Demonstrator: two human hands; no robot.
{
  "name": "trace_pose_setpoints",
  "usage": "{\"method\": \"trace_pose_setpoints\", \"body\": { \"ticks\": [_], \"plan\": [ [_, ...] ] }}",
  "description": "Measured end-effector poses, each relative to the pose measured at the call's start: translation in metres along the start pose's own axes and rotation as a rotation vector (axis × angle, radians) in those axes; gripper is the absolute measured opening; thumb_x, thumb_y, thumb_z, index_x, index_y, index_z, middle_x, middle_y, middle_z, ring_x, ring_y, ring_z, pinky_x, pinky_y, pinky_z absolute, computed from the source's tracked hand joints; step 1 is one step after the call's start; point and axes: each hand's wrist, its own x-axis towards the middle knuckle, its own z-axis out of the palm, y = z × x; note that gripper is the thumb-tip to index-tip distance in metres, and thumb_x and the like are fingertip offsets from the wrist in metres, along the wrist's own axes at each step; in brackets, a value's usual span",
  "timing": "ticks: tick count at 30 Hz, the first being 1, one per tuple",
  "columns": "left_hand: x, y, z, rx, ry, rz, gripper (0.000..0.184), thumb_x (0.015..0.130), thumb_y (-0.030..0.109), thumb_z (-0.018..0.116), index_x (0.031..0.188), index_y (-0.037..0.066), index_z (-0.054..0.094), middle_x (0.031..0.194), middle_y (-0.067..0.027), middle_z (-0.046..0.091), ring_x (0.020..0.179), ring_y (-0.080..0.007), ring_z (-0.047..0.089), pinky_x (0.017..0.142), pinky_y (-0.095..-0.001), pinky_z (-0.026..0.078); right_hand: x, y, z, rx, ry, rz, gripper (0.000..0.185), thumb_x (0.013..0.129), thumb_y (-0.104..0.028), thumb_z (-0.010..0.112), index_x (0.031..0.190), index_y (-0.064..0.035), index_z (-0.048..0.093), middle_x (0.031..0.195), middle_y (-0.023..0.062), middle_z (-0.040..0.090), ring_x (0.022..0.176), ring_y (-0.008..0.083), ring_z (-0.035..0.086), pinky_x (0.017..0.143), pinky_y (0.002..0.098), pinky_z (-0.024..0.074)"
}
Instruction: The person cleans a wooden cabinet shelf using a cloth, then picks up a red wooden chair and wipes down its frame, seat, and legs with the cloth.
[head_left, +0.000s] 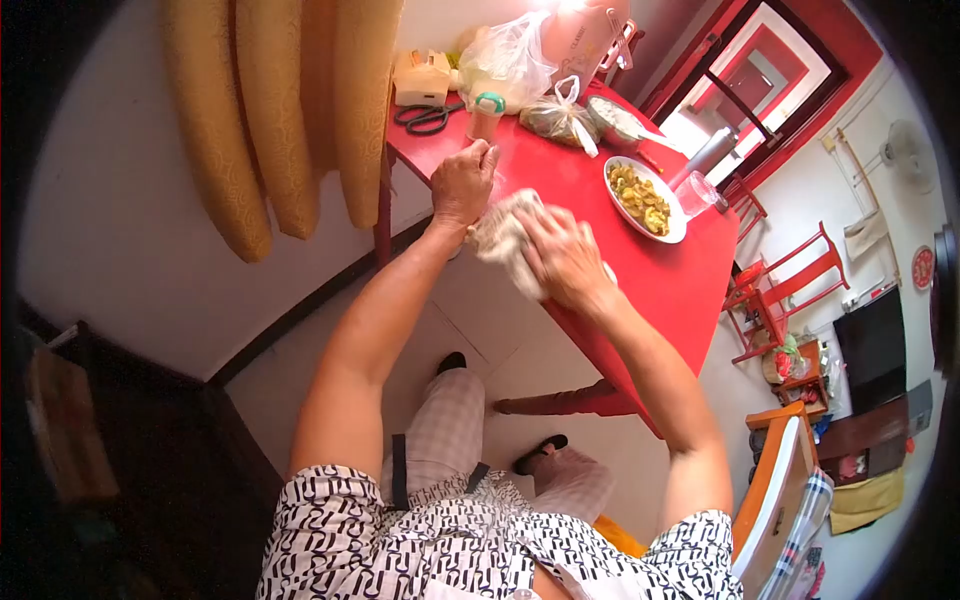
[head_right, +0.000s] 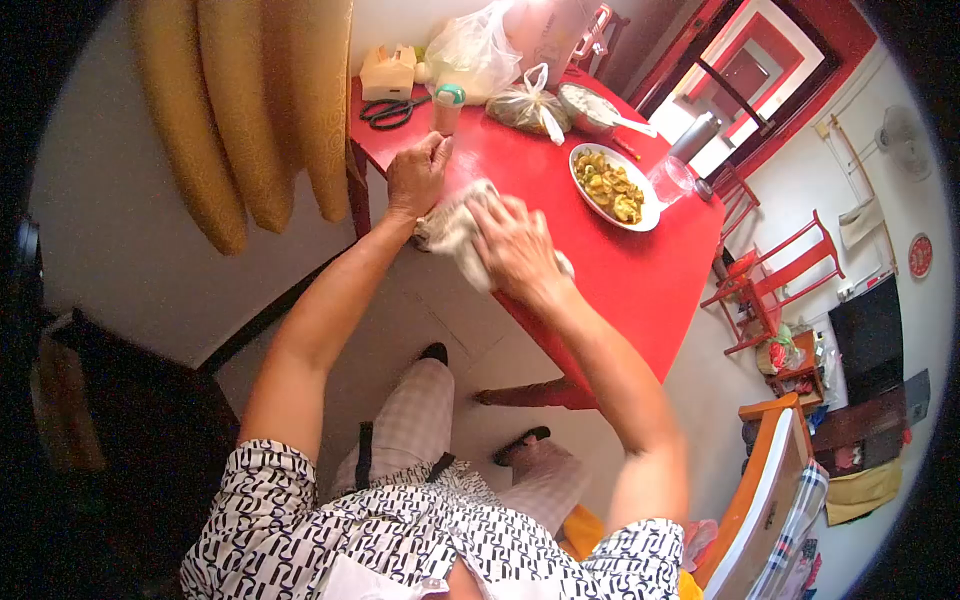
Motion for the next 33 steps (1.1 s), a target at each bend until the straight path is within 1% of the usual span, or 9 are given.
{"method": "trace_pose_setpoints", "body": {
  "ticks": [2,5,6,9,12,17,24,27,33],
  "plan": [
    [0.003,-0.004,0.003,-0.039,0.062,-0.005,0.033,0.097,0.038,0.055,0.083,0.010,0.063,0.071,-0.0188,0.064,0.070,-0.0415,0.064,0.060,-0.0524,0.047,0.044,0.004,0.019,-0.012,0.008,0.029,0.044,0.091,-0.023,0.051,0.133,-0.0124,0.055,0.142,0.0099,0.052,0.124,0.0317,0.049,0.095,0.0509,0.0428],
    [0.002,-0.006,0.001,-0.151,0.091,0.040,0.033,0.098,0.036,0.057,0.088,0.006,0.066,0.068,-0.0157,0.062,0.060,-0.0304,0.063,0.056,-0.0424,0.045,0.079,0.005,0.036,0.028,0.048,0.116,0.044,0.090,-0.020,0.050,0.133,-0.0177,0.056,0.140,0.0060,0.055,0.121,0.0310,0.051,0.094,0.0510,0.0432],
    [0.001,0.000,-0.005,-0.221,0.062,0.020,0.033,0.096,0.036,0.061,0.084,0.005,0.067,0.065,-0.0135,0.062,0.056,-0.0239,0.061,0.055,-0.0398,0.044,0.083,0.004,0.035,0.039,0.048,0.146,0.044,0.090,-0.021,0.050,0.133,-0.0182,0.057,0.139,0.0053,0.056,0.120,0.0309,0.052,0.094,0.0510,0.0433],
    [0.000,0.003,-0.009,-0.207,-0.004,0.006,0.032,0.093,0.034,0.064,0.081,0.005,0.068,0.063,-0.0124,0.062,0.055,-0.0206,0.061,0.054,-0.0384,0.045,0.080,0.004,0.036,0.048,0.090,0.183,0.041,0.091,-0.025,0.051,0.130,-0.0182,0.059,0.135,0.0047,0.059,0.116,0.0307,0.054,0.092,0.0520,0.0450],
    [0.002,0.002,-0.005,-0.147,0.016,0.006,0.033,0.090,0.037,0.066,0.077,0.007,0.067,0.065,-0.0123,0.066,0.061,-0.0309,0.066,0.056,-0.0430,0.048,0.078,0.007,0.039,0.023,0.126,0.185,0.038,0.092,-0.027,0.051,0.127,-0.0171,0.061,0.132,0.0054,0.061,0.114,0.0311,0.055,0.091,0.0527,0.0457],
    [0.001,-0.001,-0.001,-0.127,0.021,0.019,0.031,0.090,0.035,0.066,0.078,0.007,0.067,0.066,-0.0131,0.066,0.062,-0.0319,0.066,0.057,-0.0435,0.048,0.075,0.007,0.042,0.041,0.182,0.172,0.036,0.094,-0.028,0.051,0.126,-0.0156,0.062,0.130,0.0067,0.062,0.113,0.0321,0.055,0.092,0.0536,0.0454],
    [0.000,0.004,-0.006,-0.089,-0.022,0.025,0.028,0.090,0.032,0.066,0.079,0.006,0.067,0.068,-0.0146,0.066,0.065,-0.0346,0.066,0.059,-0.0454,0.049,0.073,0.006,0.042,0.046,0.196,0.177,0.037,0.093,-0.025,0.052,0.127,-0.0154,0.062,0.129,0.0087,0.062,0.114,0.0312,0.056,0.094,0.0512,0.0446],
    [0.000,0.004,-0.007,-0.091,-0.045,0.030,0.027,0.090,0.030,0.065,0.080,0.006,0.065,0.072,-0.0154,0.066,0.068,-0.0364,0.066,0.060,-0.0470,0.049,0.073,0.005,0.039,0.035,0.154,0.187,0.037,0.093,-0.025,0.052,0.127,-0.0152,0.062,0.130,0.0089,0.062,0.113,0.0312,0.056,0.093,0.0502,0.0445],
    [-0.001,0.002,-0.004,-0.084,-0.052,0.079,0.023,0.091,0.027,0.063,0.082,0.006,0.063,0.079,-0.0159,0.066,0.075,-0.0375,0.065,0.064,-0.0472,0.049,0.071,0.008,0.042,0.006,0.185,0.159,0.037,0.093,-0.024,0.053,0.127,-0.0124,0.061,0.131,0.0094,0.061,0.112,0.0321,0.057,0.091,0.0486,0.0449]
  ]
}}
